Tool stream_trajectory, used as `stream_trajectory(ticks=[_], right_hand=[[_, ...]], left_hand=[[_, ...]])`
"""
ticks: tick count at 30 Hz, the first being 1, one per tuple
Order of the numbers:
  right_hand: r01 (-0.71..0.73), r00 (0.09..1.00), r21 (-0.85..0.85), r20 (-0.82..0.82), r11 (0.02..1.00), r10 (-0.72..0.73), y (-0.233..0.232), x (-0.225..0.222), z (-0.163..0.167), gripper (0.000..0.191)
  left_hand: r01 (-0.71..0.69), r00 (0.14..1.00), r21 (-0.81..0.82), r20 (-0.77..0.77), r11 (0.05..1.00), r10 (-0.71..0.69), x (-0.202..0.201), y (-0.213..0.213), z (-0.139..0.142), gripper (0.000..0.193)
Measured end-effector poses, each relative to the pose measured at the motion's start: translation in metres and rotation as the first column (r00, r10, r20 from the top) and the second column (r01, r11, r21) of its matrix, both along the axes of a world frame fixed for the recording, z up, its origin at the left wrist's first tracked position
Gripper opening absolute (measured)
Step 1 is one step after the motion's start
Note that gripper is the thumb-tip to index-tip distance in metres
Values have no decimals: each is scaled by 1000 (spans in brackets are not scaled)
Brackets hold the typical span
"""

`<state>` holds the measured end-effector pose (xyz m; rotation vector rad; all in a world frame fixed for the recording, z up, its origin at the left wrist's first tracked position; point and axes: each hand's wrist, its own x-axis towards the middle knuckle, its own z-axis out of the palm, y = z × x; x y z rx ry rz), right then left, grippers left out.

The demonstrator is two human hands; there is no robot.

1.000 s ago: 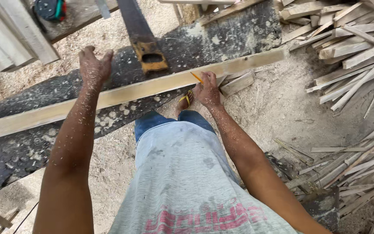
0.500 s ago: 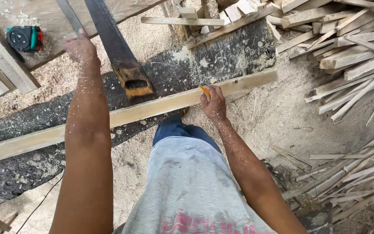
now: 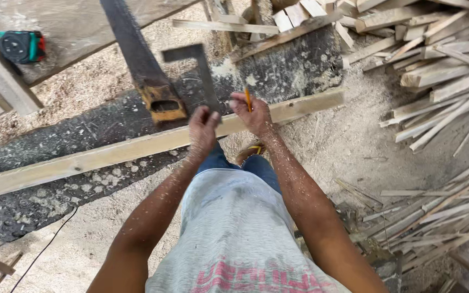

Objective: The person places a wooden strip on a workbench, measures it with a tape measure, marks it with a pencil using a square, and saws it with a hand saw. They repeat measuring, marking, and sawing on additional strips, then carry a cut board across the workshop.

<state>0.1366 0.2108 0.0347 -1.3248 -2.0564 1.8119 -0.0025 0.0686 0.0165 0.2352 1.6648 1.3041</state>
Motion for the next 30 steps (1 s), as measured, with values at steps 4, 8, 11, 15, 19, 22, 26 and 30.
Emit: stream_trajectory(ticks=[4,8,11,15,19,22,26,30], right_hand=[[124,984,80,119,989,-133,9,46,-6,27],[329,935,74,115,941,-336,35,138,-11,15],[472,878,13,-90,881,-470,61,209,-16,12],[425,904,10,-53,905,-424,104,291,-25,14],[405,900,-86,-139,910,-413,136,328,-39,19],[336,887,-241,-246,911,-392,151,336,-44,20],[287,949,-143,-90,947,-302,158,343,-49,21],[442,875,-4,-216,897,-433,161,355,-57,33]], left_hand=[[216,975,-26,-39,976,-217,110,26,-18,21],[381,864,-116,-309,917,-398,167,75,-32,32],[381,745,-52,-574,923,-339,203,116,-31,40],[409,507,-9,-829,913,-235,250,184,-36,51],[431,222,-127,-945,893,-242,297,238,-44,54],[462,142,-255,-924,849,-355,310,251,-53,52],[498,-32,-365,-914,787,-403,310,266,-62,49],[504,-137,-439,-891,744,-433,308,267,-68,48]])
